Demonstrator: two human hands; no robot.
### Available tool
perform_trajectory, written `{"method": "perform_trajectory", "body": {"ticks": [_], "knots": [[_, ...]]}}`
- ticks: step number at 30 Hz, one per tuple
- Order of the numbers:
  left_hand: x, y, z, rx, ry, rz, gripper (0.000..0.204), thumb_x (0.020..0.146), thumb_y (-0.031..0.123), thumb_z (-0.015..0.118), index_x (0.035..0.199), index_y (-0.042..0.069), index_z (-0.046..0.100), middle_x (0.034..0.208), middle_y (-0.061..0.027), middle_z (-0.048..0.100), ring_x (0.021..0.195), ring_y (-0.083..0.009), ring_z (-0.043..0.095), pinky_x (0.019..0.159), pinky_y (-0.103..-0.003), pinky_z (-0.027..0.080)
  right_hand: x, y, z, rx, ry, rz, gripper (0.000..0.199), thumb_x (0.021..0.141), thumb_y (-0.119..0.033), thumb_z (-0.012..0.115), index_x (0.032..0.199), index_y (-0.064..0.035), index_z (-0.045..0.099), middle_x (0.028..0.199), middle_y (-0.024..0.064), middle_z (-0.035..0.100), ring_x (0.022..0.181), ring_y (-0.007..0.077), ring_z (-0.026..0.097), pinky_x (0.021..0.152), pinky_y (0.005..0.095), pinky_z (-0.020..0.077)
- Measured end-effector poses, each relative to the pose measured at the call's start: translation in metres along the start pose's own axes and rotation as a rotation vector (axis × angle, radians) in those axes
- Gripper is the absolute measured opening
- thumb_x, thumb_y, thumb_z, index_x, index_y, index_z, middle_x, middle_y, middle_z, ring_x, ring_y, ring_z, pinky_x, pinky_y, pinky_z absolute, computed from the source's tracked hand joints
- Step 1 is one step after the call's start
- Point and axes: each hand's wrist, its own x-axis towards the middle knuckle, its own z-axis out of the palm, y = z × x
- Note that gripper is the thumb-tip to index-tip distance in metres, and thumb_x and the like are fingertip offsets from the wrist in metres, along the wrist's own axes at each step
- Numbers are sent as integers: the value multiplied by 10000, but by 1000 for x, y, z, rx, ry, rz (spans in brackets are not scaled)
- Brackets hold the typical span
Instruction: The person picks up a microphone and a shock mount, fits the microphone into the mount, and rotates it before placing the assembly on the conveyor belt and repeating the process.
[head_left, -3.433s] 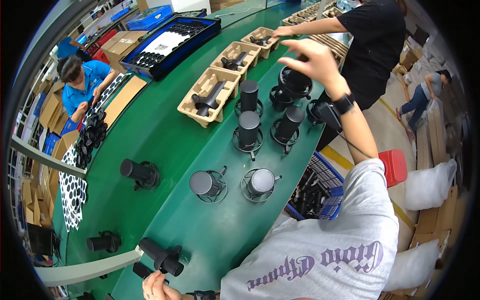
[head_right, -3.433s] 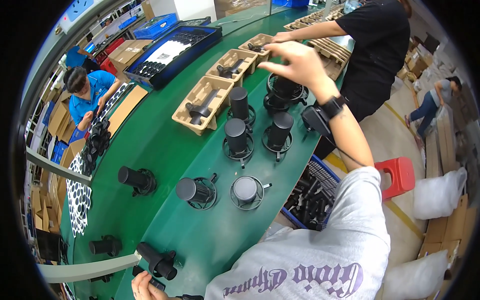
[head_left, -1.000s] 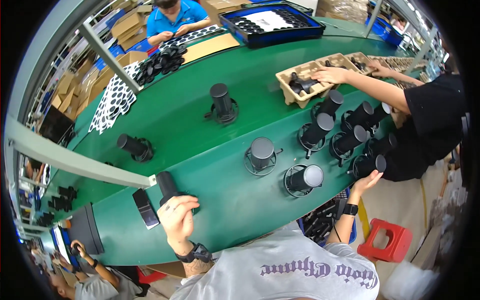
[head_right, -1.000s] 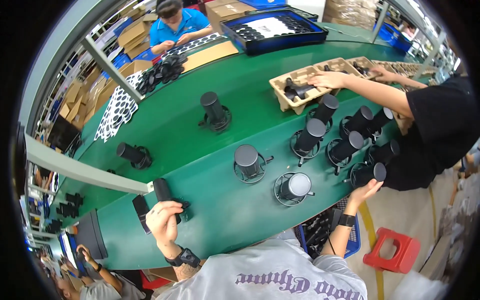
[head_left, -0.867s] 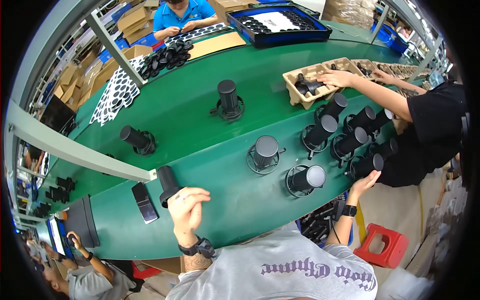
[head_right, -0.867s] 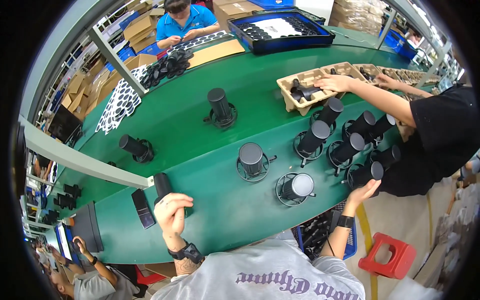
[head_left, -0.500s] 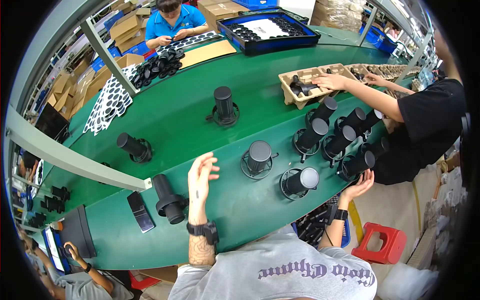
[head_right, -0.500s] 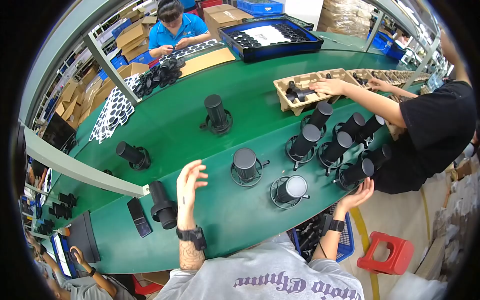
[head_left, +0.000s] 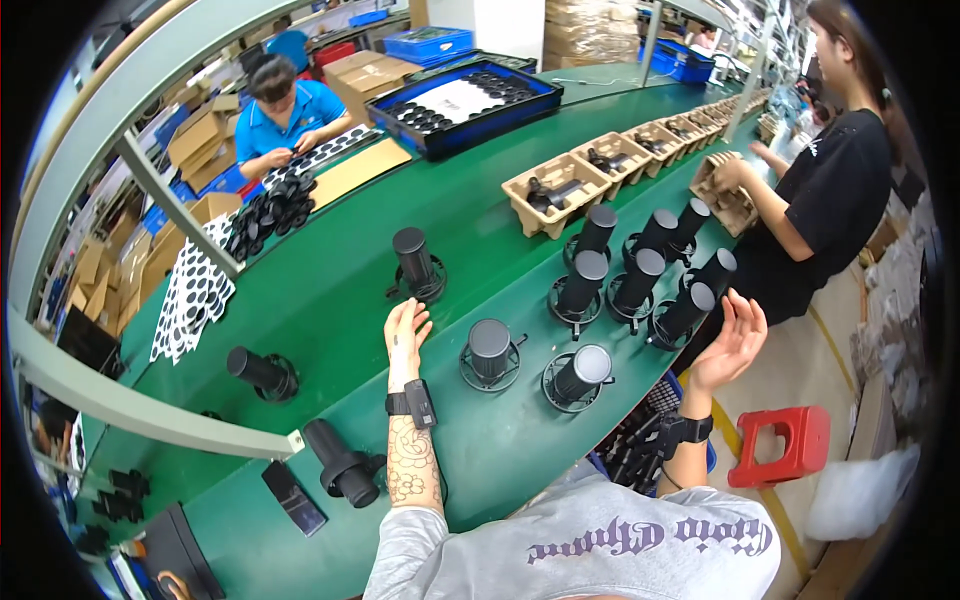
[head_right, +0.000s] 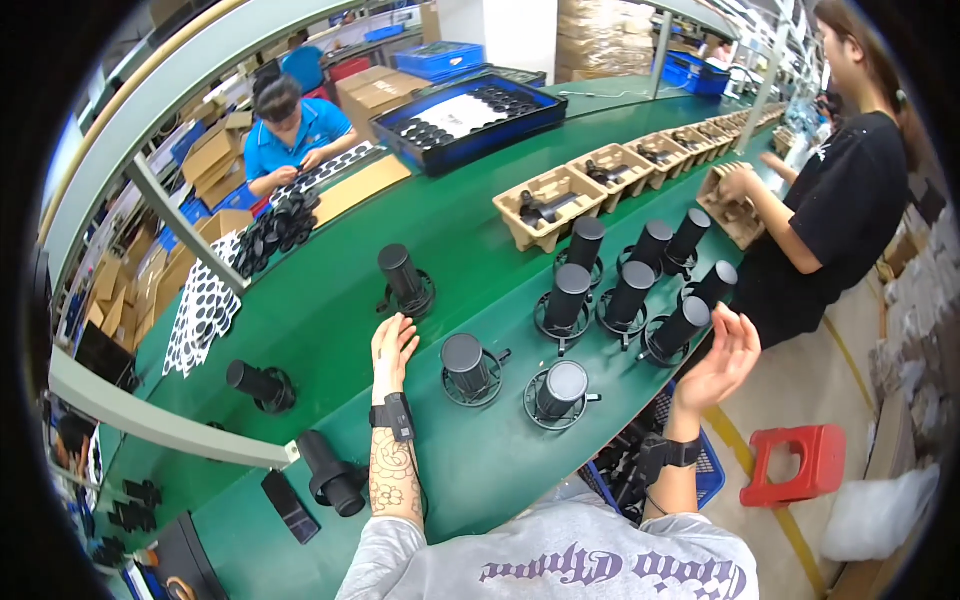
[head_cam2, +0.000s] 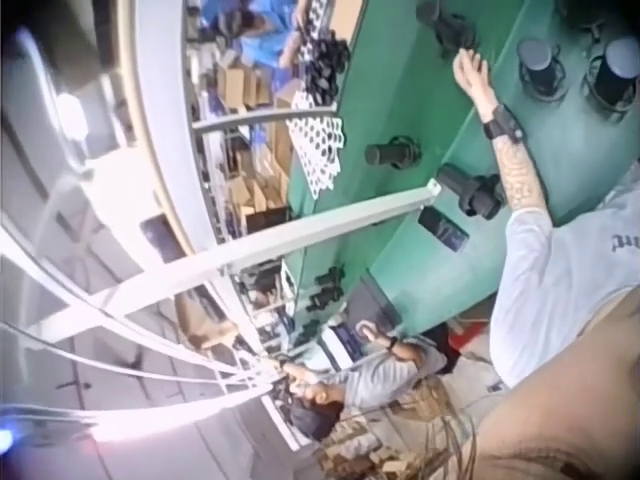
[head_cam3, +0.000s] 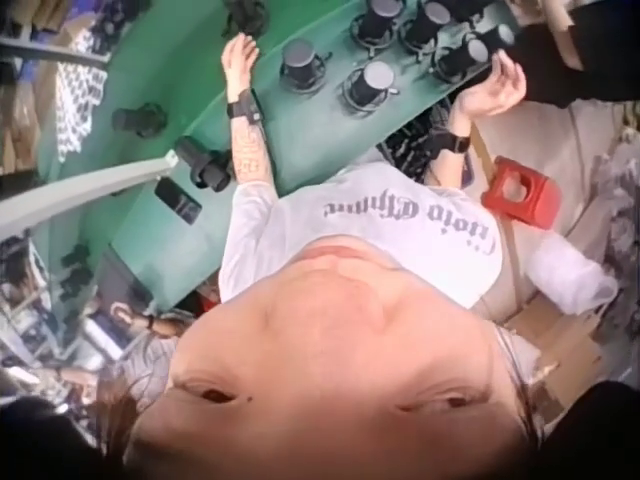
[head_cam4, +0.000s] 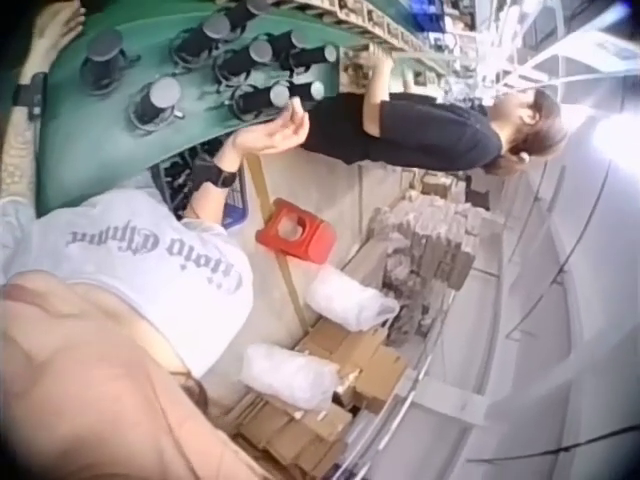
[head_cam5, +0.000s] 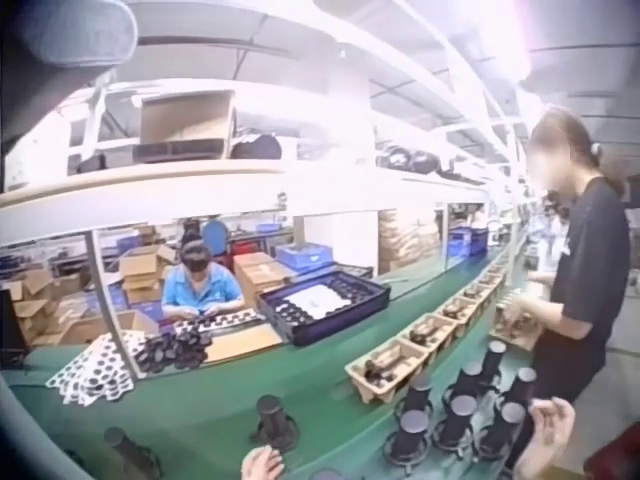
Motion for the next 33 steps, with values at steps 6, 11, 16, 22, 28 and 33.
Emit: {"method": "perform_trajectory", "body": {"ticks": [6, 11, 16, 22, 28, 33], "knots": [[14, -1, 19, -224, 4, -202, 347, 819, 297, 737, 994, 60, 554, 935, -84, 616, 885, -207, 627, 739, -348, 541, -11, -30, 44, 100, -214, -1, 391, 929, -281, 394, 1118, 46, 496, 978, 200, 612, 964, 288, 603, 922, 395, 447], [29, -8, 23, -300, -3, -236, 346, 810, 254, 752, 1006, 43, 560, 942, -103, 623, 861, -221, 636, 751, -345, 547, -25, -50, 65, 116, -407, 6, 333, 920, -237, 418, 1062, 49, 513, 903, 197, 609, 853, 272, 610, 821, 376, 487], [28, 0, 23, -233, 51, 95, 225, 809, 154, 749, 877, 71, 551, 759, -12, 592, 648, -94, 574, 657, -270, 526, -32, -69, 75, 191, -548, 112, 291, 921, -210, 438, 1002, 50, 538, 822, 179, 607, 749, 240, 598, 710, 344, 488], [-79, 85, 34, 170, 75, 568, 231, 767, 38, 762, 833, 31, 540, 732, 22, 556, 592, -24, 470, 540, -179, 410, -30, -100, 94, 58, -885, 610, 459, 943, -324, 438, 1166, 69, 517, 851, 177, 643, 637, 180, 642, 455, 200, 467], [-197, 128, 18, 758, 40, 1395, 293, 627, 98, 809, 870, 77, 646, 864, -43, 639, 679, -193, 620, 572, -297, 511, -60, -109, 138, 90, -1008, 709, 798, 914, -583, 409, 1435, -4, 234, 1124, 170, 600, 766, 205, 682, 455, 233, 521], [-232, 135, 3, 830, -47, 1512, 218, 683, 107, 769, 881, 88, 679, 953, -36, 658, 757, -219, 645, 603, -316, 542, -91, -93, 145, 545, -879, 1075, 583, 953, -523, 385, 1243, -20, 432, 964, 98, 619, 739, 179, 627, 606, 267, 504]]}}
